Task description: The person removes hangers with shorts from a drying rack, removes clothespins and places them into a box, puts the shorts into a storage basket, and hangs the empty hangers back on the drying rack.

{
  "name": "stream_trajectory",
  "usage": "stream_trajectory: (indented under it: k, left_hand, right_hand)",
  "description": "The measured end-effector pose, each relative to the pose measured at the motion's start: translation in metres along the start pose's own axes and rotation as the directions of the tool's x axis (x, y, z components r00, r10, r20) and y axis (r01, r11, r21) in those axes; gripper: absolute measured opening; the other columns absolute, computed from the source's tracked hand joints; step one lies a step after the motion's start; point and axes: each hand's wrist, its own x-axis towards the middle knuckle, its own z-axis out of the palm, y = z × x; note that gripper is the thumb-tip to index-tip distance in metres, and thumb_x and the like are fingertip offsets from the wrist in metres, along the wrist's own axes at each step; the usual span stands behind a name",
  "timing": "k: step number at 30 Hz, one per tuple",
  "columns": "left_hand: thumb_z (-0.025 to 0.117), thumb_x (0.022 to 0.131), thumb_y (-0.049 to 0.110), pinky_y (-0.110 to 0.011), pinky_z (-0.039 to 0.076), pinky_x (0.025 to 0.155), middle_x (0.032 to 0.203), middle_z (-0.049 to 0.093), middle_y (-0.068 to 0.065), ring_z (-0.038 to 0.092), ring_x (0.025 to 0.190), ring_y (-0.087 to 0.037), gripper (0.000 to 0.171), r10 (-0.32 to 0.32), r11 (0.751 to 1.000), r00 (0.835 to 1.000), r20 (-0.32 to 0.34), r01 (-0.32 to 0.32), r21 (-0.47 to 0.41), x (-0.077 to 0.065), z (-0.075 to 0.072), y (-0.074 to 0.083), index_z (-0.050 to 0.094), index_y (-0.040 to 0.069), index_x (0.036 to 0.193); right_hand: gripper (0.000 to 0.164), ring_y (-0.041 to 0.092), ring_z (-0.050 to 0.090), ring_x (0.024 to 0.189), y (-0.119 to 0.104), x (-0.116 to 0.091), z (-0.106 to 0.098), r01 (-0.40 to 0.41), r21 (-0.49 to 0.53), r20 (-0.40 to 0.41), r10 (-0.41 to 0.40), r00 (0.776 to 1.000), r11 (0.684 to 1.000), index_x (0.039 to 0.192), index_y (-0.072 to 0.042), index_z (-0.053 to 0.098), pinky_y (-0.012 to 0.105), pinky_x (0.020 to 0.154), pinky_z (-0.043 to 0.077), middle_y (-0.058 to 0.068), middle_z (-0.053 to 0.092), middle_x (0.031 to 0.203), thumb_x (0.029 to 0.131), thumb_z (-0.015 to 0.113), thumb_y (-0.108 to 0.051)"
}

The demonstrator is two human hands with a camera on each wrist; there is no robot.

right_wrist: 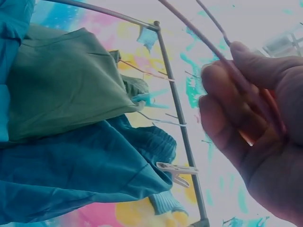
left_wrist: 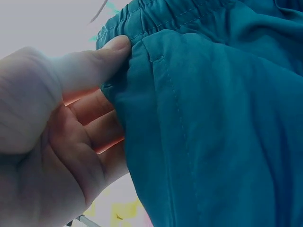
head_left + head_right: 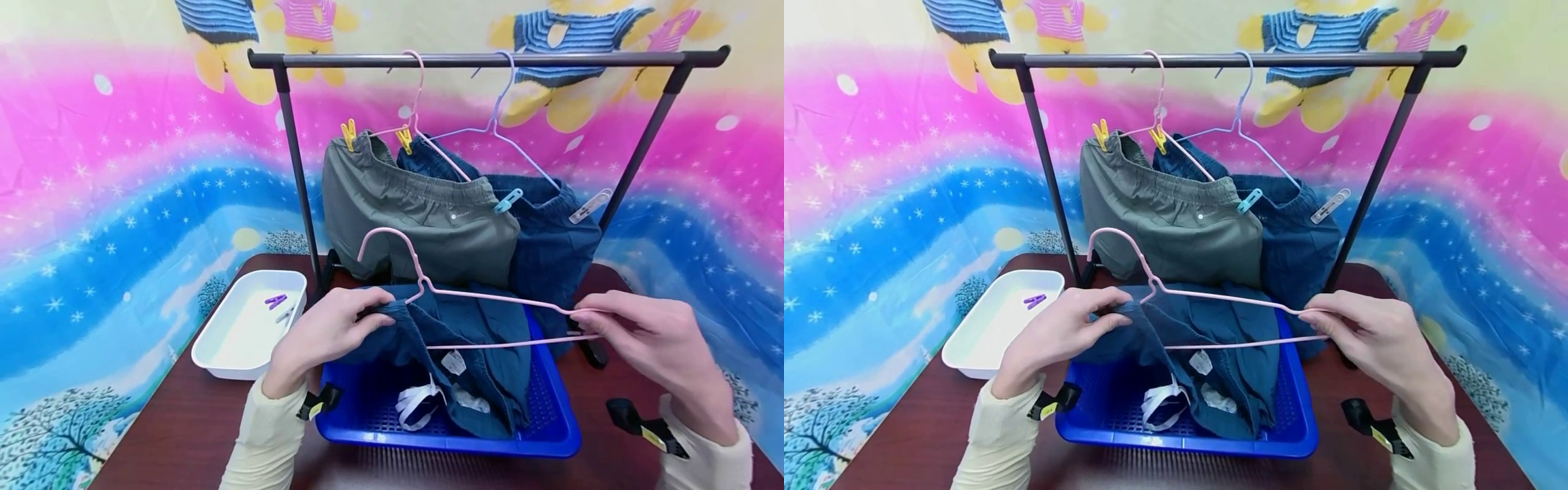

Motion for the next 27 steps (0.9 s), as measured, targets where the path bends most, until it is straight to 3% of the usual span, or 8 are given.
stream_trajectory:
  k: [8, 14, 18, 23, 27]
  left_hand:
    - [0.067, 0.093, 0.02, -0.022, 0.044, 0.064, 0.078, 0.056, 0.01, 0.049, 0.064, -0.005, 0.017, -0.008, 1.0, 1.0, 0.017, 0.008, -0.017, 0.001, 0.001, -0.002, 0.066, 0.021, 0.11]
    - [0.068, 0.093, 0.02, -0.022, 0.044, 0.063, 0.078, 0.056, 0.01, 0.05, 0.064, -0.006, 0.015, -0.019, 0.999, 1.0, 0.022, 0.02, -0.025, 0.002, 0.001, -0.003, 0.066, 0.021, 0.108]
    - [0.067, 0.093, 0.02, -0.022, 0.043, 0.063, 0.077, 0.056, 0.01, 0.05, 0.064, -0.006, 0.014, -0.023, 0.999, 0.999, 0.035, 0.024, -0.024, 0.002, 0.001, -0.004, 0.066, 0.021, 0.107]
    - [0.067, 0.093, 0.021, -0.022, 0.045, 0.063, 0.079, 0.057, 0.01, 0.051, 0.066, -0.006, 0.014, -0.04, 0.999, 0.998, 0.054, 0.041, -0.018, 0.003, 0.001, -0.004, 0.066, 0.021, 0.108]
    - [0.068, 0.093, 0.021, -0.022, 0.048, 0.065, 0.082, 0.062, 0.01, 0.052, 0.067, -0.005, 0.015, -0.049, 0.998, 0.997, 0.061, 0.051, -0.025, 0.002, 0.001, -0.005, 0.066, 0.022, 0.108]
  right_hand:
    - [0.024, -0.005, 0.067, 0.067, -0.006, -0.001, -0.008, -0.012, 0.122, -0.077, 0.022, 0.997, 0.992, 0.09, 0.008, 0.073, 0.006, 0.068, 0.05, -0.005, 0.073, 0.083, 0.086, 0.075, -0.016]
    - [0.019, -0.006, 0.068, 0.071, -0.004, -0.005, -0.012, -0.055, 0.069, -0.103, 0.062, 0.993, 0.996, 0.091, 0.008, 0.074, 0.005, 0.07, 0.049, -0.007, 0.074, 0.087, 0.084, 0.077, -0.01]
    - [0.016, -0.005, 0.069, 0.073, -0.003, -0.007, -0.015, -0.066, 0.091, -0.127, 0.078, 0.989, 0.994, 0.092, 0.01, 0.073, 0.005, 0.071, 0.049, -0.004, 0.074, 0.087, 0.083, 0.076, -0.003]
    - [0.013, -0.003, 0.069, 0.072, -0.005, -0.01, -0.02, -0.102, 0.105, -0.146, 0.117, 0.982, 0.989, 0.093, 0.013, 0.071, 0.006, 0.062, 0.047, -0.004, 0.074, 0.086, 0.082, 0.074, 0.006]
    - [0.012, -0.005, 0.068, 0.073, -0.006, -0.014, -0.025, -0.14, 0.065, -0.159, 0.149, 0.976, 0.988, 0.093, 0.013, 0.071, 0.005, 0.066, 0.048, -0.008, 0.073, 0.087, 0.082, 0.072, 0.008]
